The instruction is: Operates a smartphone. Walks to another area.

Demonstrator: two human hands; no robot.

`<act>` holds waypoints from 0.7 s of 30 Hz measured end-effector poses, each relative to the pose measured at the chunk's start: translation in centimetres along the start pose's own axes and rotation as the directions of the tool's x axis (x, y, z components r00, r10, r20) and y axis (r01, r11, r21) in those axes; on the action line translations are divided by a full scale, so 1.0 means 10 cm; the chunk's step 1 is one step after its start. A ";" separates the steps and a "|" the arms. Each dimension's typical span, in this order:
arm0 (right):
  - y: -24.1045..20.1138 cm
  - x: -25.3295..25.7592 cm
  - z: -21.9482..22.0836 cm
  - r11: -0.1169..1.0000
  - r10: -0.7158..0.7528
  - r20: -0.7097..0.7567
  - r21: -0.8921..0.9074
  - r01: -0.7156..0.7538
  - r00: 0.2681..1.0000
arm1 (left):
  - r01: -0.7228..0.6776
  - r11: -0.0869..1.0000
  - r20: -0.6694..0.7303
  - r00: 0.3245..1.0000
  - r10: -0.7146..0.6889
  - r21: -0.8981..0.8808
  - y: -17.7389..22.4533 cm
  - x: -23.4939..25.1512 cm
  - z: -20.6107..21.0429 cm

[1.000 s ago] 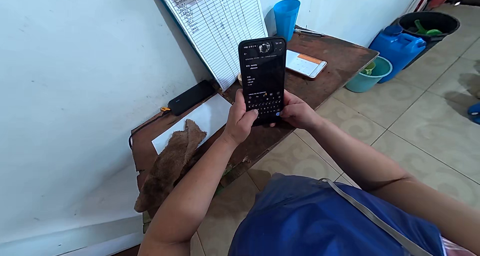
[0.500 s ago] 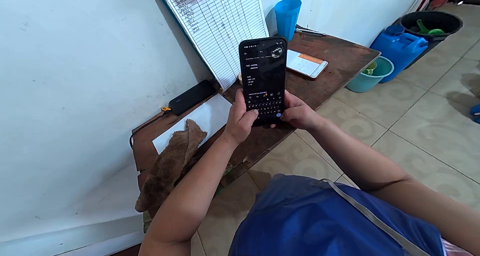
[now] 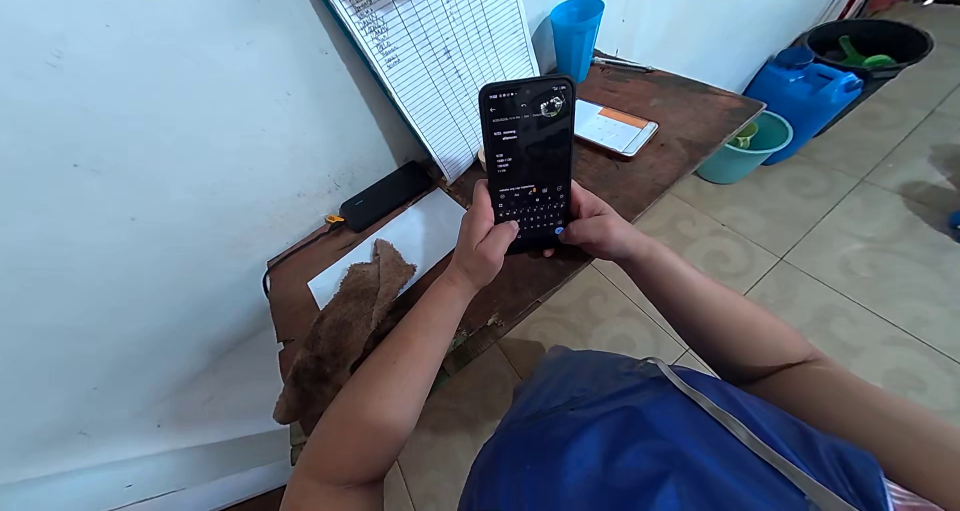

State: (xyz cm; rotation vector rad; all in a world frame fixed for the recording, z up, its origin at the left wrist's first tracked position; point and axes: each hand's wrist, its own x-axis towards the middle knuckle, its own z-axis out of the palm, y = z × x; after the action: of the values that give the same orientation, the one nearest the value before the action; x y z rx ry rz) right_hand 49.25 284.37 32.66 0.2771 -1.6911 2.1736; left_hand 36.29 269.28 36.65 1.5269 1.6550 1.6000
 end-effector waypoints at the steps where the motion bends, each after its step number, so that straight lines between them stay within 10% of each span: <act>1: 0.00 0.00 0.00 1.000 0.002 -0.006 -0.002 -0.002 1.000 | -0.004 1.000 0.003 1.000 0.004 0.002 0.00 0.00 0.00; 21: -0.04 0.00 0.03 0.998 0.012 -0.014 -0.059 -0.013 1.000 | -0.001 0.998 0.031 1.000 -0.001 0.063 0.02 0.00 -0.03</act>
State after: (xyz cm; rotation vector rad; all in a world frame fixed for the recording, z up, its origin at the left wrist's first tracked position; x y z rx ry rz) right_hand 49.38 284.15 33.11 0.2362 -1.7511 2.1249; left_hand 36.16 269.09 36.84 1.5749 1.7030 1.5301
